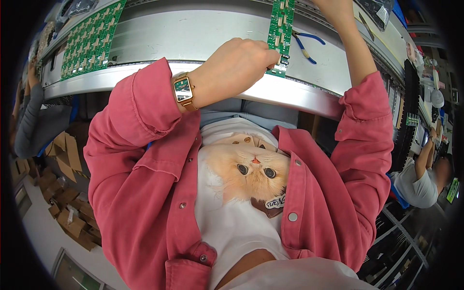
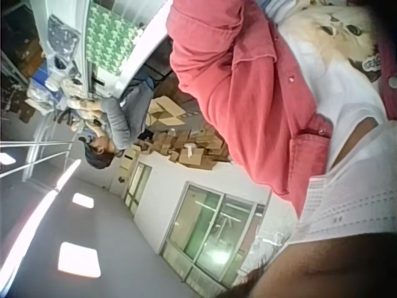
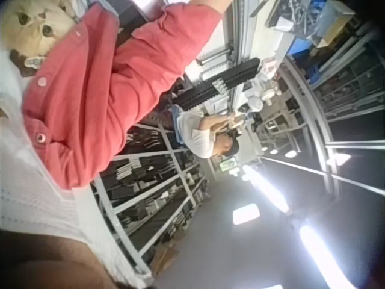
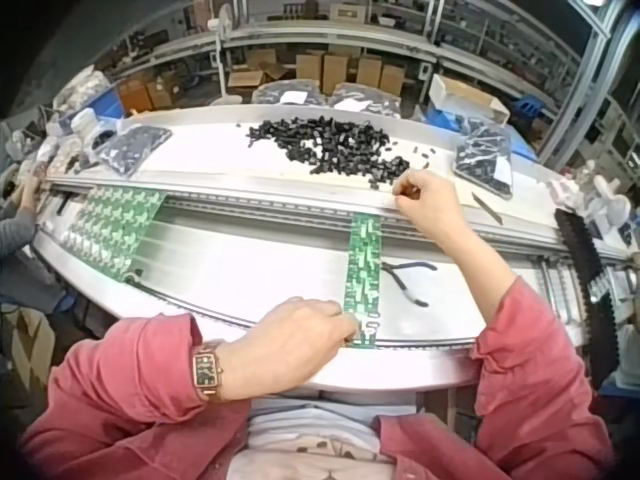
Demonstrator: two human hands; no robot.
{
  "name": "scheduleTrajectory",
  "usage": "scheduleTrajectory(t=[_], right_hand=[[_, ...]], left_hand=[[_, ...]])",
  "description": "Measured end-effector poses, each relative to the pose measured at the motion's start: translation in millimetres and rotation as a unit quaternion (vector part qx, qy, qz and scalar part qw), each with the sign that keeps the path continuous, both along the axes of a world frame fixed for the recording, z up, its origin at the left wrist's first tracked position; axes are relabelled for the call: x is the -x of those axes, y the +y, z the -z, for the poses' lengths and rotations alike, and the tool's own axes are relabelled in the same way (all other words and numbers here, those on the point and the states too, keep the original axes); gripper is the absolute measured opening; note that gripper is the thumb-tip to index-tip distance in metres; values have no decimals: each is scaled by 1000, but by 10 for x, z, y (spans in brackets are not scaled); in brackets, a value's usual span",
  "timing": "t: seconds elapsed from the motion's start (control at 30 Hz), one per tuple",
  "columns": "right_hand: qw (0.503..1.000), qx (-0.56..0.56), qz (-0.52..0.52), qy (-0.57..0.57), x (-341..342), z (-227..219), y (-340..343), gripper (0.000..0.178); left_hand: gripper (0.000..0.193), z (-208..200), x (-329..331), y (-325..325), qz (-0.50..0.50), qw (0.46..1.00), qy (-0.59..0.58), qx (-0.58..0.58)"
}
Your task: Assembling small electronic components onto printed circuit board strips on a production line.
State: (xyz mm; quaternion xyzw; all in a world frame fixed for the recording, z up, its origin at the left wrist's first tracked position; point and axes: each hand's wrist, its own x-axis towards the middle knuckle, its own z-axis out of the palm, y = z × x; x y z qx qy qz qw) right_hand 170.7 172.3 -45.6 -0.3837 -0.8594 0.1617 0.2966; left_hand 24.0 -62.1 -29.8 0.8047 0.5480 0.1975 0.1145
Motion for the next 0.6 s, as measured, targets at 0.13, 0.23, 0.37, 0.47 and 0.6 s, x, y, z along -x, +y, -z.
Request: scheduleTrajectory(t=[0.13,0.23,0.37,0.47,0.6], right_hand=[[986,38,78,-140,-99,157,235,10],[987,67,66,-130,-59,85,97,10],[986,105,52,-117,-1,-84,-199,10],[985,125,49,-112,17,-190,-341,10],[977,116,41,-173,20,-318,-456,9]], left_hand=[[8,7,-13,18,-1,1000,-4,0],[8,17,-14,5,-4,1000,-4,-6],[8,34,-26,-11,-5,1000,0,-14],[9,49,-31,2,-2,1000,2,-19],[8,23,-54,-24,9,999,24,-34]])
